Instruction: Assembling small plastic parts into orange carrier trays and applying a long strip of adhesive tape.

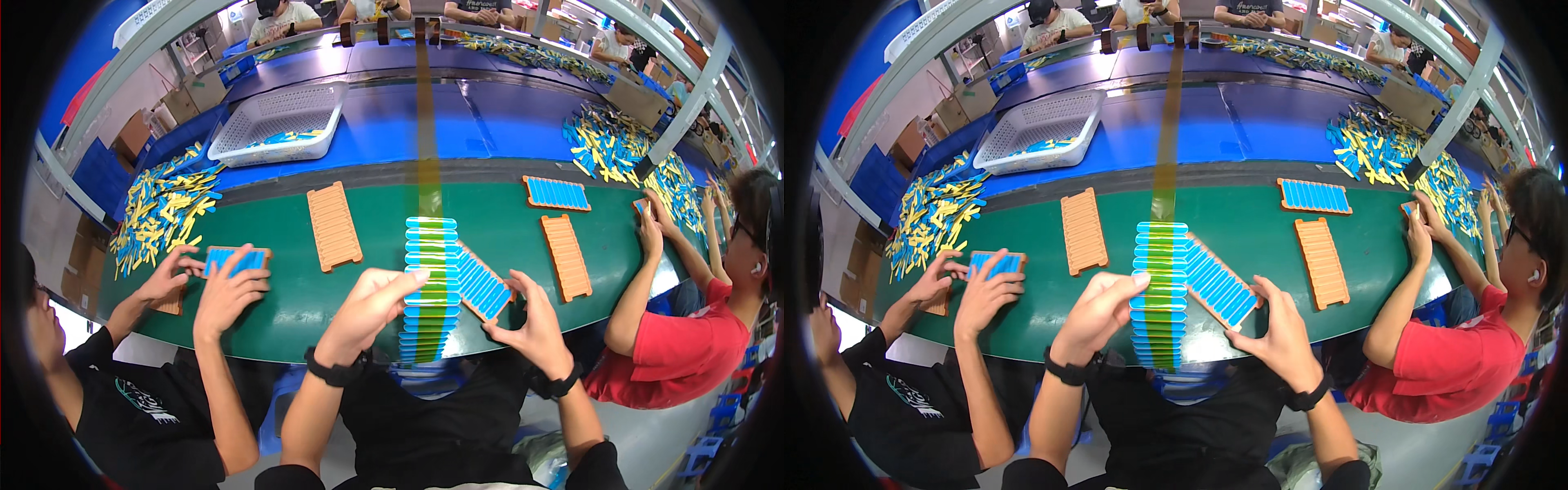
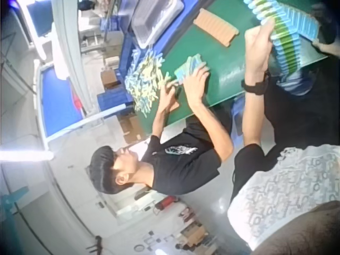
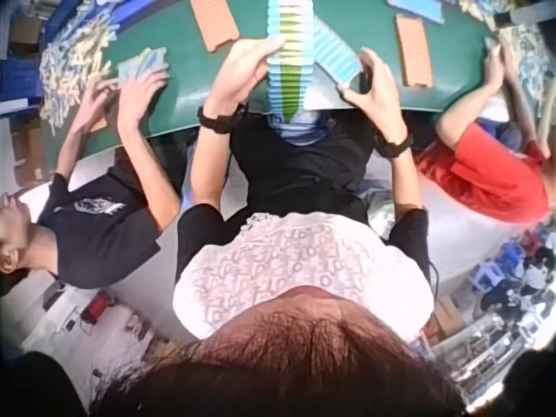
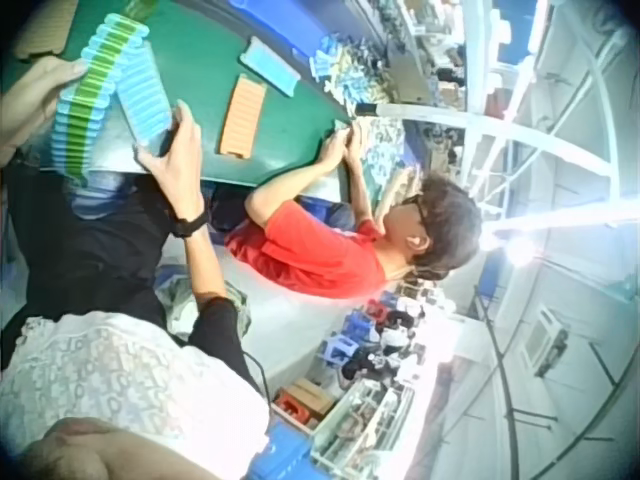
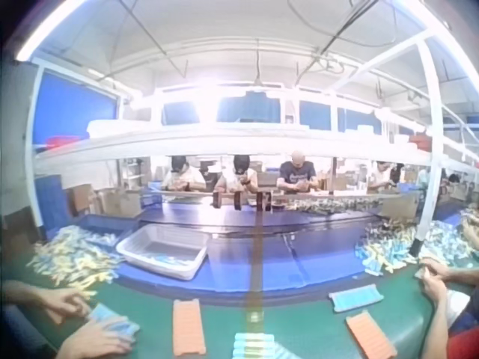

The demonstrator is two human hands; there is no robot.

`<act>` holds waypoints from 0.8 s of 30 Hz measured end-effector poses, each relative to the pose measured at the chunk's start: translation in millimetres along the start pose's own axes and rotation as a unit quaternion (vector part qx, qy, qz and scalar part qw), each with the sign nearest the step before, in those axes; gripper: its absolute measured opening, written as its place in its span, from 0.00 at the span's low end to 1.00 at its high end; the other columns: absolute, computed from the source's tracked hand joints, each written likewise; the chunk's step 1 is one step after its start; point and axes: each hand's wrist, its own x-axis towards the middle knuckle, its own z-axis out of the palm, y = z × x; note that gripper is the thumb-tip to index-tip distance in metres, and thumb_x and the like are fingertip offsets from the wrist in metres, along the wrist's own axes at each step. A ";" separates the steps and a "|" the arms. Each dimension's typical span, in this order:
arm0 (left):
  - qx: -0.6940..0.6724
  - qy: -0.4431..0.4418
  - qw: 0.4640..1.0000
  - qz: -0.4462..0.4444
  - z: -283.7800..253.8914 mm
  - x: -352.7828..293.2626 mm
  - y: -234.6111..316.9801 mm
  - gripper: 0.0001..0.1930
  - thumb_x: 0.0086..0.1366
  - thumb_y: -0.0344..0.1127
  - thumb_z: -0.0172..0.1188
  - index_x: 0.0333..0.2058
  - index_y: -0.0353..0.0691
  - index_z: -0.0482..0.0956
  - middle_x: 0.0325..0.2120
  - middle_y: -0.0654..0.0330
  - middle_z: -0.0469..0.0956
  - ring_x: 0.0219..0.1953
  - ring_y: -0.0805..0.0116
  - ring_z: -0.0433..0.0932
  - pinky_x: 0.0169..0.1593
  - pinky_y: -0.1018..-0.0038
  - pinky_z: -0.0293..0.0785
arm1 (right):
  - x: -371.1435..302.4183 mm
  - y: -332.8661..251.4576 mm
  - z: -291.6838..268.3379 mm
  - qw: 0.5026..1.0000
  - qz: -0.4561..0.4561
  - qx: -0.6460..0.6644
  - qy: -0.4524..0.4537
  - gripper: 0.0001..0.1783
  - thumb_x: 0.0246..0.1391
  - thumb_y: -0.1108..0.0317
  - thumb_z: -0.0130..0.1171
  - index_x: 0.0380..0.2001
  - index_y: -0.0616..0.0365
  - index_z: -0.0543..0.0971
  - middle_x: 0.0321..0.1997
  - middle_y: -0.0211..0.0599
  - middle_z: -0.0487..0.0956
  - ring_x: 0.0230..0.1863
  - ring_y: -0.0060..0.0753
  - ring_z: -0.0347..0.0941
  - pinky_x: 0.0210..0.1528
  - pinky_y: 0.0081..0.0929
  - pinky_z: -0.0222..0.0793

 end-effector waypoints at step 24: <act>0.004 0.097 0.995 -0.015 57.6 -69.6 -72.8 0.10 0.72 0.26 0.56 0.45 0.24 0.78 0.36 0.48 0.85 0.38 0.62 0.85 0.49 0.67 0.82 | 29.9 2.2 -0.7 0.989 0.062 0.132 -0.034 0.22 0.54 0.76 0.60 0.54 0.66 0.73 0.32 0.36 0.84 0.28 0.27 0.78 0.28 0.26 0.69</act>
